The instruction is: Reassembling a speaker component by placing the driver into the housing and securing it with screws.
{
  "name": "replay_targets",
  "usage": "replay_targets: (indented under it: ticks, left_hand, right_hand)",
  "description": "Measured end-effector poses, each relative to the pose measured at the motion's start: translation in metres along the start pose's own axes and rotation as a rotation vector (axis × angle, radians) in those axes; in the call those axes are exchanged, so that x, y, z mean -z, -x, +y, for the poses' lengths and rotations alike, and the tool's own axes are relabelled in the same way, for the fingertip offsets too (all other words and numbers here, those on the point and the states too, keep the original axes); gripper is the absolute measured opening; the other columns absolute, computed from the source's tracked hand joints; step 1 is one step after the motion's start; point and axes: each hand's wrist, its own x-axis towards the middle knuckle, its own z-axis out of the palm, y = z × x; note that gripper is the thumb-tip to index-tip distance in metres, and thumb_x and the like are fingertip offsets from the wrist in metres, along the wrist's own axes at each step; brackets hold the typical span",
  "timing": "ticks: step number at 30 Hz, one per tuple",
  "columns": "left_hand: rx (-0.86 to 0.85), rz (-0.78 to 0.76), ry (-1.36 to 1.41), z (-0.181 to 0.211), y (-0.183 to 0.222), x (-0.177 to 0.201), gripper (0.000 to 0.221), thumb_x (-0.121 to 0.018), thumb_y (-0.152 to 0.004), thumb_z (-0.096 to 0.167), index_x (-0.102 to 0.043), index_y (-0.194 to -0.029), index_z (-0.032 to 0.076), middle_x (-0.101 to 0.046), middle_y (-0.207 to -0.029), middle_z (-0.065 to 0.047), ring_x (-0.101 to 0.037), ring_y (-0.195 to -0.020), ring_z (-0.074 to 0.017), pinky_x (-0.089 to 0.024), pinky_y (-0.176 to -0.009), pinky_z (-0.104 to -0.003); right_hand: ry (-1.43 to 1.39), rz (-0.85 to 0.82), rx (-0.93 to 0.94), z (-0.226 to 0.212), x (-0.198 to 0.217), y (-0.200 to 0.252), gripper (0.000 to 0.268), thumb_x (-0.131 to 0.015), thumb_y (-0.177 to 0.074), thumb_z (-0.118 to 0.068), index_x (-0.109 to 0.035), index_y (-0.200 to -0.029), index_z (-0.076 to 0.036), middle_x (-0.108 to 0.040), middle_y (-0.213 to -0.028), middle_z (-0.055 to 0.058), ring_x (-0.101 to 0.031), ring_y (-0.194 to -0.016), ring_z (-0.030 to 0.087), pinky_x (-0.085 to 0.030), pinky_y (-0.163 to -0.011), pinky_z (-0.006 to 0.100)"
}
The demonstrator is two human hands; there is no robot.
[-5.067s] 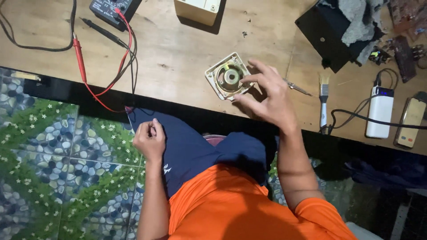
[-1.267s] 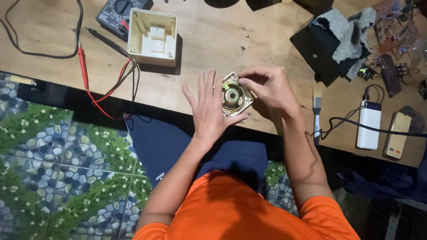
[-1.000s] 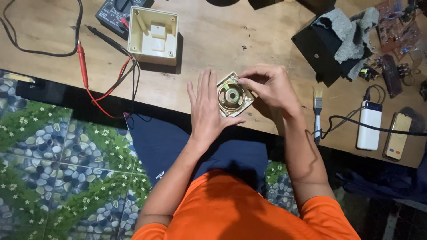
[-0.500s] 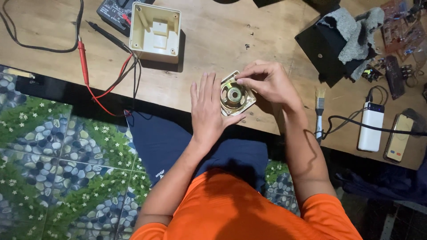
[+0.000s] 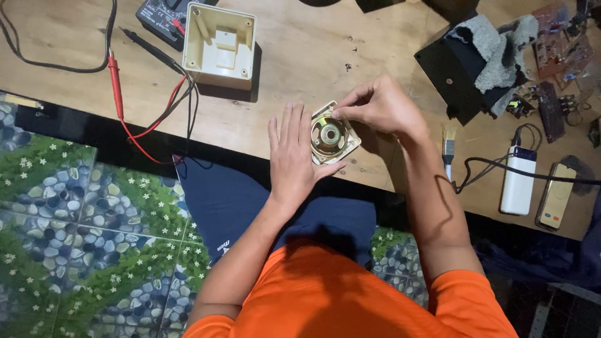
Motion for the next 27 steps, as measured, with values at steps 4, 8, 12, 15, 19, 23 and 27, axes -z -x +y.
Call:
replay_targets:
  ticks: [4,8,12,15,19,23,27]
  left_hand:
    - [-0.001,0.002,-0.017,0.000,0.001,0.000,0.118,-0.095,-0.059,0.056,-0.041,-0.148,-0.001,-0.043,-0.153,-0.023,-0.036,-0.149,-0.0386,-0.018,-0.124,-0.061]
    - [0.002,-0.009,0.001,0.001,0.002,0.000,0.121,-0.096,-0.060,0.052,-0.037,-0.152,0.000,-0.042,-0.153,-0.024,-0.034,-0.150,-0.0399,-0.017,-0.124,-0.063]
    - [-0.021,-0.034,-0.019,0.004,0.001,0.006,0.118,-0.094,-0.065,0.052,-0.036,-0.156,0.005,-0.041,-0.153,-0.023,-0.032,-0.151,-0.0411,-0.016,-0.124,-0.065]
    - [-0.058,-0.035,-0.047,0.005,0.001,0.006,0.108,-0.090,-0.069,0.054,-0.039,-0.156,0.016,-0.039,-0.154,-0.023,-0.030,-0.151,-0.0431,-0.016,-0.122,-0.067]
    - [-0.050,-0.038,-0.030,0.002,0.001,0.003,0.104,-0.092,-0.069,0.053,-0.042,-0.154,0.019,-0.037,-0.154,-0.024,-0.028,-0.152,-0.0436,-0.015,-0.121,-0.068]
    - [-0.020,-0.030,-0.011,0.004,0.001,0.001,0.106,-0.097,-0.064,0.048,-0.044,-0.151,0.017,-0.037,-0.152,-0.025,-0.028,-0.151,-0.0446,-0.015,-0.121,-0.069]
    - [-0.018,-0.035,-0.001,0.005,0.000,0.003,0.104,-0.096,-0.065,0.050,-0.045,-0.150,0.017,-0.036,-0.152,-0.026,-0.028,-0.151,-0.0448,-0.014,-0.121,-0.069]
  right_hand:
    - [0.067,-0.016,-0.025,0.000,0.001,-0.005,0.017,-0.090,-0.076,-0.023,-0.084,-0.092,-0.022,-0.075,-0.076,0.003,-0.067,-0.072,0.012,-0.051,-0.067,0.028]
    - [0.098,-0.019,-0.025,-0.002,0.001,-0.005,0.016,-0.088,-0.078,-0.023,-0.084,-0.092,-0.020,-0.075,-0.074,0.006,-0.066,-0.072,0.013,-0.051,-0.067,0.029]
    - [0.120,-0.029,-0.025,0.001,0.001,-0.007,0.015,-0.088,-0.078,-0.024,-0.083,-0.091,-0.020,-0.074,-0.073,0.006,-0.066,-0.072,0.014,-0.051,-0.067,0.030]
    - [0.194,-0.033,-0.027,-0.004,0.002,-0.009,0.014,-0.086,-0.078,-0.025,-0.083,-0.091,-0.020,-0.072,-0.071,0.006,-0.065,-0.070,0.016,-0.053,-0.067,0.033]
    - [0.203,-0.042,-0.027,-0.006,0.003,-0.008,0.014,-0.086,-0.078,-0.025,-0.083,-0.091,-0.020,-0.073,-0.071,0.006,-0.065,-0.071,0.016,-0.052,-0.067,0.033]
    - [0.158,-0.044,-0.015,0.000,0.000,-0.011,0.015,-0.087,-0.079,-0.025,-0.083,-0.093,-0.019,-0.073,-0.072,0.007,-0.064,-0.072,0.015,-0.051,-0.067,0.031]
    - [0.129,-0.037,0.085,0.007,-0.003,-0.006,0.014,-0.086,-0.082,-0.019,-0.083,-0.096,-0.019,-0.075,-0.078,0.007,-0.067,-0.078,0.015,-0.052,-0.069,0.031]
